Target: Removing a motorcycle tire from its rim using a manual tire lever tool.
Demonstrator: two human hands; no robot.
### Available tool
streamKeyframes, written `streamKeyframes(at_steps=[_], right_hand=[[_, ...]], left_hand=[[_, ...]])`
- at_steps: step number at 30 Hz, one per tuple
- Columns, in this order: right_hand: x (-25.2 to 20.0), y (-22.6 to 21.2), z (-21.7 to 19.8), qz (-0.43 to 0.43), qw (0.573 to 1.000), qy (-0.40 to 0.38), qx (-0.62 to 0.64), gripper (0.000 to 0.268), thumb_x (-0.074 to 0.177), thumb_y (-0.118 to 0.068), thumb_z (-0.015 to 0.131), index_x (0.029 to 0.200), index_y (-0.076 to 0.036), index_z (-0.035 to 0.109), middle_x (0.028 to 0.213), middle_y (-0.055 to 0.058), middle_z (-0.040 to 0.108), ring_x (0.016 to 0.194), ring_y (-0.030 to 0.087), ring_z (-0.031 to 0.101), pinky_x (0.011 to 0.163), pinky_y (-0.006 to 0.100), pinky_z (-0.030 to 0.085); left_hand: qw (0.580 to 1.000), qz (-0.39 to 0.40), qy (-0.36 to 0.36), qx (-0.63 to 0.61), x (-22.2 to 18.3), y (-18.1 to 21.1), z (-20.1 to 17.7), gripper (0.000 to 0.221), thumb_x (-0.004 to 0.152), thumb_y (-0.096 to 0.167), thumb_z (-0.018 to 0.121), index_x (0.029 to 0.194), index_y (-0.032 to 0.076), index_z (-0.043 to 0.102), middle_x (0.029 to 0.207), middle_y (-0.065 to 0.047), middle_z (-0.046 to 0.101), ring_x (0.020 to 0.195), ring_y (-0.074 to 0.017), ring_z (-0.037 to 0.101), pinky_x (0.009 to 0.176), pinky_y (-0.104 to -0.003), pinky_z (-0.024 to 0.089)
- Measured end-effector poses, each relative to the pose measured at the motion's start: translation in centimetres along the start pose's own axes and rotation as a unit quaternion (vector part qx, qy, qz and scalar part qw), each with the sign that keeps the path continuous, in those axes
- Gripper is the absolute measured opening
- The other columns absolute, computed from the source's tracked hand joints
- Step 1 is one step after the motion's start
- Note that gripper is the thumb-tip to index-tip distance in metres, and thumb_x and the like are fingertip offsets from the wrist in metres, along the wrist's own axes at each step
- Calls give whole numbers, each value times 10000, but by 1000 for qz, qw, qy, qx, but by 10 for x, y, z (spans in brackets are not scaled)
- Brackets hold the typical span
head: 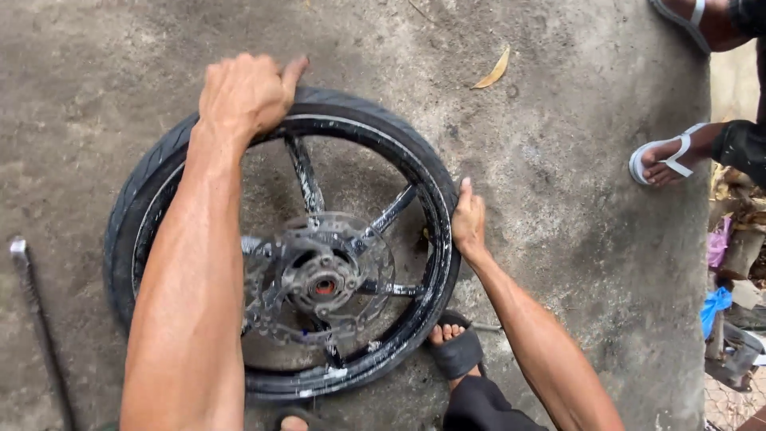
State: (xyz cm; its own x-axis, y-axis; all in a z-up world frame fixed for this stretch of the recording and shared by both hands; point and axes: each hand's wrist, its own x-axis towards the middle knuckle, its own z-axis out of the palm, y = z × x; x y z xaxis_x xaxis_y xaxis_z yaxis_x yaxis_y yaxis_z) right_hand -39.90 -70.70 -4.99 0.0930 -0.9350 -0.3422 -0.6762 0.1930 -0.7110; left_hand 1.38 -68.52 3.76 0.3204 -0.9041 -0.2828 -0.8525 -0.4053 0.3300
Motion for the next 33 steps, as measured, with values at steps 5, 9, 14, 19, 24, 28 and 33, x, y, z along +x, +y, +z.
streamKeyframes(at_steps=[5, 9, 14, 19, 24, 28, 33], right_hand=[[-62, 1, -14, -17, 999, -11, 49, 732, 1094, -485, 191, 739, -59, 668, 620, 54, 624, 511, 164, 521, 511, 335, 428], [-101, 76, 0, 25, 988, 19, 153, 639, 1113, -474, 184, 842, -70, 598, 771, 60, 620, 669, 165, 552, 682, 337, 490], [-100, 70, 10, 9, 994, 98, 52, 720, 1094, -481, 201, 687, -20, 576, 658, 84, 635, 546, 221, 531, 581, 395, 455], [-94, 71, 16, 83, 985, 133, 71, 779, 1110, -591, 298, 705, -79, 723, 662, 123, 661, 655, 246, 595, 715, 384, 475], [-139, 59, 22, -57, 978, 196, 52, 642, 1161, -490, 279, 999, -57, 724, 903, 248, 658, 832, 317, 604, 855, 440, 465], [-163, 97, 36, -57, 977, 204, 40, 527, 1152, -471, 283, 1402, -62, 500, 1366, 282, 546, 1265, 389, 530, 1142, 481, 337], [-168, 81, 44, -73, 966, 212, 132, 684, 1148, -536, 284, 1537, 24, 340, 1574, 326, 306, 1473, 420, 332, 1265, 522, 156]], left_hand=[[974, -74, 211, 41, -46, -60, 28, 745, 1193, 535, 283, 854, 54, 741, 792, -202, 743, 617, -435, 673, 586, -531, 499], [951, -108, 285, 51, -169, -115, 49, 485, 1226, 423, 431, 981, 77, 669, 903, -184, 754, 699, -473, 662, 560, -533, 480], [915, -208, 330, -103, -301, -99, 85, 335, 1162, 163, 438, 1375, -66, 558, 1045, -360, 710, 835, -560, 652, 713, -592, 470], [838, -267, 446, -168, -351, -83, 161, 343, 1175, 254, 388, 1421, 75, 548, 1251, -236, 625, 1101, -458, 636, 945, -541, 497], [791, -328, 485, -179, -383, -42, 212, 419, 1153, 274, 392, 1504, 66, 486, 1373, -237, 521, 1231, -454, 558, 1063, -533, 423], [753, -353, 517, -204, -401, -33, 241, 416, 1139, 245, 400, 1489, 38, 488, 1378, -262, 516, 1257, -468, 548, 1088, -543, 403], [734, -315, 555, -234, -401, -27, 233, 391, 1128, 177, 438, 1462, -15, 504, 1384, -288, 525, 1285, -465, 537, 1110, -530, 376]])
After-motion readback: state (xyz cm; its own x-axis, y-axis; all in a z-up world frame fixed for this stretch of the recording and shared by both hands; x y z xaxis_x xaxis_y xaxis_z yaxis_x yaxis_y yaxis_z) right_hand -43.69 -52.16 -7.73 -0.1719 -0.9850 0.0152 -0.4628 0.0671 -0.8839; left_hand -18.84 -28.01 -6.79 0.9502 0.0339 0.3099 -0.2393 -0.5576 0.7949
